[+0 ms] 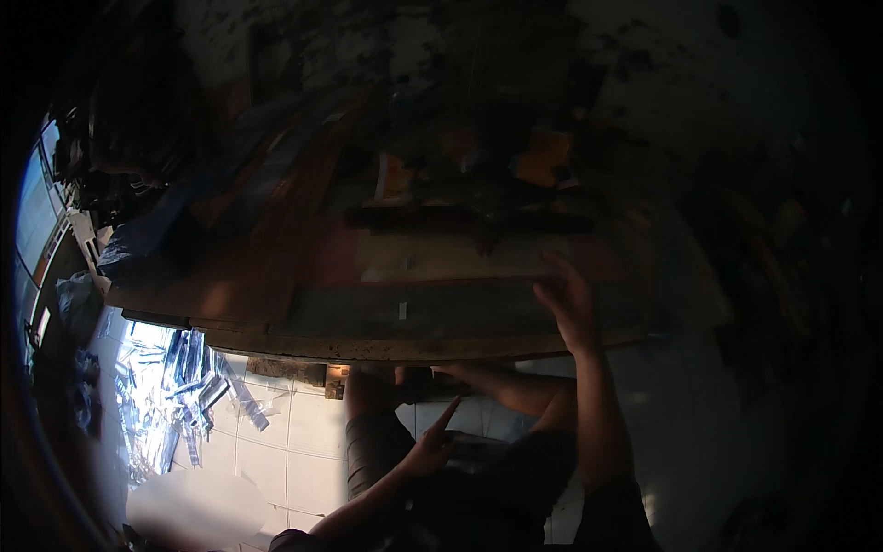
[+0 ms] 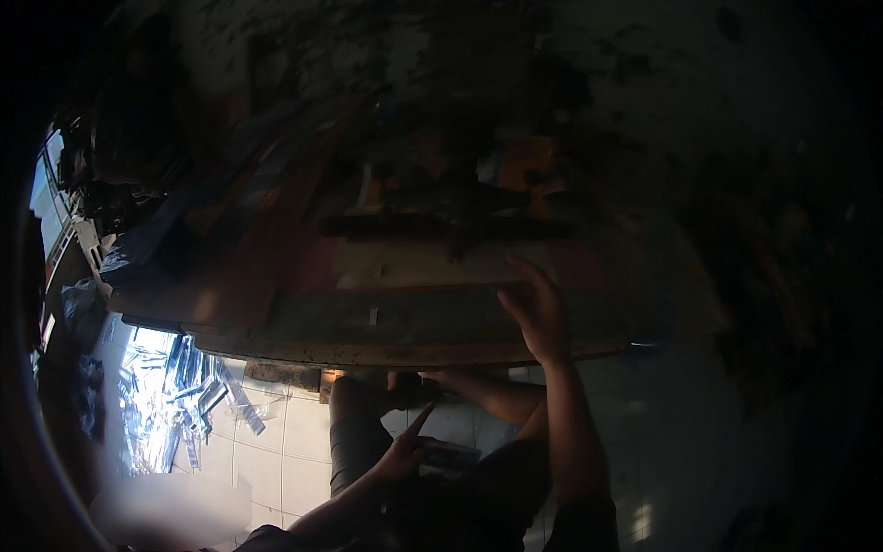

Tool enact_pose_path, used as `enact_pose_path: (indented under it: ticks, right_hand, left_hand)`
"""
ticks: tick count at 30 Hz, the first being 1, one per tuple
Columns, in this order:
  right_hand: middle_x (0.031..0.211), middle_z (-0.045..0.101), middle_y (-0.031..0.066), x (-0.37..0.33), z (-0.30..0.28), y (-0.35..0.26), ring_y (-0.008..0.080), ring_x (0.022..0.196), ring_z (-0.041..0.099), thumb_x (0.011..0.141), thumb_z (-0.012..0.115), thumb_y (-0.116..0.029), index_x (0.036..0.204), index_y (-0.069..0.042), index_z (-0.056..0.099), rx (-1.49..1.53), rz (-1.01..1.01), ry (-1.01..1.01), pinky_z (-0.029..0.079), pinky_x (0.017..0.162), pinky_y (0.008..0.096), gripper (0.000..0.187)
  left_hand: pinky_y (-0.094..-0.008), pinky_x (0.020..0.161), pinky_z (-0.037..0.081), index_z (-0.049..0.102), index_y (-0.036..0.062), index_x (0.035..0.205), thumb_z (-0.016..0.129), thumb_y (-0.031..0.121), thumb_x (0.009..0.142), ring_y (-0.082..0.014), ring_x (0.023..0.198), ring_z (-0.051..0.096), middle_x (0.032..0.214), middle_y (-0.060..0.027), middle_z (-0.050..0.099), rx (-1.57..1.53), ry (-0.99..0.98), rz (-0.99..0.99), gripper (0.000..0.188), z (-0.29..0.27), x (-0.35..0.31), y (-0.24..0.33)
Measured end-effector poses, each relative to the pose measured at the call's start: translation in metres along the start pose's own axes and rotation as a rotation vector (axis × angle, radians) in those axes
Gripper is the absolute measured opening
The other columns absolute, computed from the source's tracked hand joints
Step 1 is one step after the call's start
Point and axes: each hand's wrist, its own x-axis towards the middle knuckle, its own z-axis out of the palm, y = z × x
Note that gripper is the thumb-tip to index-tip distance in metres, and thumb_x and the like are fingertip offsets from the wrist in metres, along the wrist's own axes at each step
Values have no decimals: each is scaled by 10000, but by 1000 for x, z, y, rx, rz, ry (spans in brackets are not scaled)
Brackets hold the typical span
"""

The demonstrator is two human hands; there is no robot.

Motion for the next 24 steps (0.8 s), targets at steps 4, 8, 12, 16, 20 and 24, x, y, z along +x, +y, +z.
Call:
enact_pose_path:
  ticks: [4,8,12,16,20,24]
  right_hand:
    - [994,721,17,11,-6,-24,65,930,652,953,745,-101,1420,-36,574,-33,-81,-54,521,853,234,502]
    - [1048,721,45,15,-1,-52,78,961,654,957,738,-110,1383,-25,603,-114,-186,-118,520,858,238,455]
    - [1238,708,96,22,2,-67,118,1096,647,970,718,-144,1355,-16,633,-180,-350,-181,519,895,262,415]
    - [1388,659,90,24,-1,-100,179,1218,618,1048,553,-323,1369,-31,640,-194,-236,-256,484,974,319,442]
    - [1431,638,82,33,-2,-118,214,1228,611,1075,302,-544,1380,-53,648,-106,-208,-294,412,1039,362,674]
    - [1406,650,110,44,4,-144,220,1168,633,1083,244,-571,1371,-24,647,36,-176,-315,432,1005,367,737]
  left_hand:
    - [-370,980,521,98,146,1677,518,-77,930,-173,1044,662,1630,-203,379,-43,19,-22,886,3,-3,6]
    - [-351,965,519,104,146,1676,529,-70,944,-163,980,680,1405,-175,619,71,12,-123,874,-1,-7,23]
    - [-336,980,514,112,117,1671,543,-61,969,-163,1055,695,1382,-157,641,-15,41,-74,843,-4,-11,38]
    - [-341,1011,511,112,89,1666,568,-40,985,-180,1178,677,1579,-165,469,-103,90,81,829,-10,-9,21]
    - [-348,1020,514,105,86,1666,576,-39,983,-188,1204,660,1675,-164,314,-193,81,131,839,-13,-8,33]
    - [-339,1021,516,113,77,1663,593,-49,967,-184,1267,616,1696,-169,265,53,179,249,855,-17,-14,65]
